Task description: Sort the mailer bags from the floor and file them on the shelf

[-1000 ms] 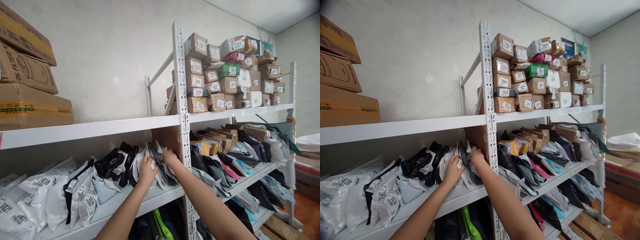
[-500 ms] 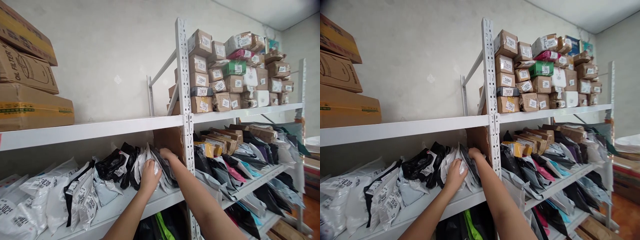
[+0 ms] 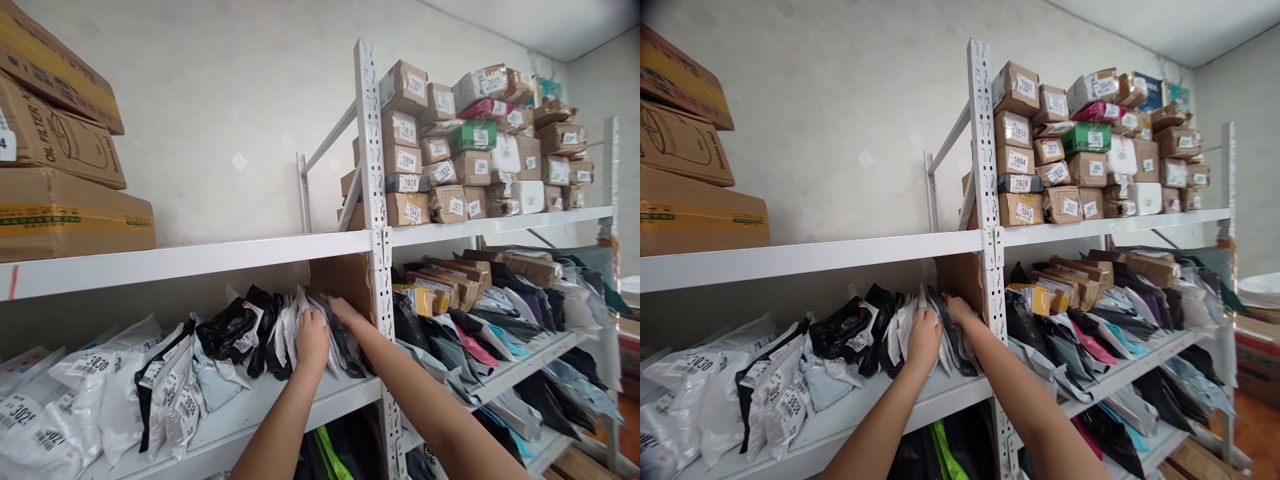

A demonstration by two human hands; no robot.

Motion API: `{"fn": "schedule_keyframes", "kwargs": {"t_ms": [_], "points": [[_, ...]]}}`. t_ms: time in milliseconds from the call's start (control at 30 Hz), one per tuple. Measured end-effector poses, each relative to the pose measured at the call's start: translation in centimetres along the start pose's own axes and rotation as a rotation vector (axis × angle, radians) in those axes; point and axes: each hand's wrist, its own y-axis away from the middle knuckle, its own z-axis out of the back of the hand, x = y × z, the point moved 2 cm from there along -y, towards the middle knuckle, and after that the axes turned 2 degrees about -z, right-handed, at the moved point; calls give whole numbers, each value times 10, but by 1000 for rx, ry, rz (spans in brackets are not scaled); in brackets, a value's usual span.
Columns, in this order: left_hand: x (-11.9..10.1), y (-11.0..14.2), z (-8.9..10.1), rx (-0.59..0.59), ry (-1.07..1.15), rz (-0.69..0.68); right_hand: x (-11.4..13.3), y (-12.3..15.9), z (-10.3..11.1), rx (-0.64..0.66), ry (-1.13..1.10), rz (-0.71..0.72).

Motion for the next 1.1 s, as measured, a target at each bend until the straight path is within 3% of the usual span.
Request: {"fn": "schedule_keyframes", "kwargs": {"t_ms": [133, 200, 300, 367, 400, 467, 533, 600, 667, 767, 867, 933, 1000, 1100], "points": [[17, 22, -7, -183, 189, -62, -3, 46, 12, -132, -18, -8], [28, 37, -13, -258, 208, -72, -13, 69, 3, -228, -84, 33], [38, 52, -21, -123, 173, -89, -33, 87, -35, -422, -179, 123], [39, 55, -15, -60, 122, -142, -45, 89, -65, -578, -183, 160], [40, 55, -7, -86, 83, -182, -48, 89, -77, -648, -186, 179], [41, 51, 19, -247, -27, -255, -49, 92, -89, -755, -212, 221], [47, 43, 51, -390, -177, -269, -41, 100, -83, -840, -264, 258], [57, 31, 83, -368, -357, -186, -26, 115, -67, -937, -334, 333], [72, 18, 111, -186, -528, -23, -5, 130, -51, -1005, -380, 483], [94, 3, 138, 158, -583, 255, 34, 140, -46, -927, -408, 758], [106, -2, 150, 374, -463, 361, 72, 128, -55, -793, -431, 897], [108, -1, 156, 393, -476, 369, 95, 107, -58, -685, -446, 869], [107, 3, 160, 417, -559, 351, 116, 79, -54, -518, -445, 735], [104, 11, 167, 542, -667, 376, 140, 41, -43, -216, -262, 501]]}}
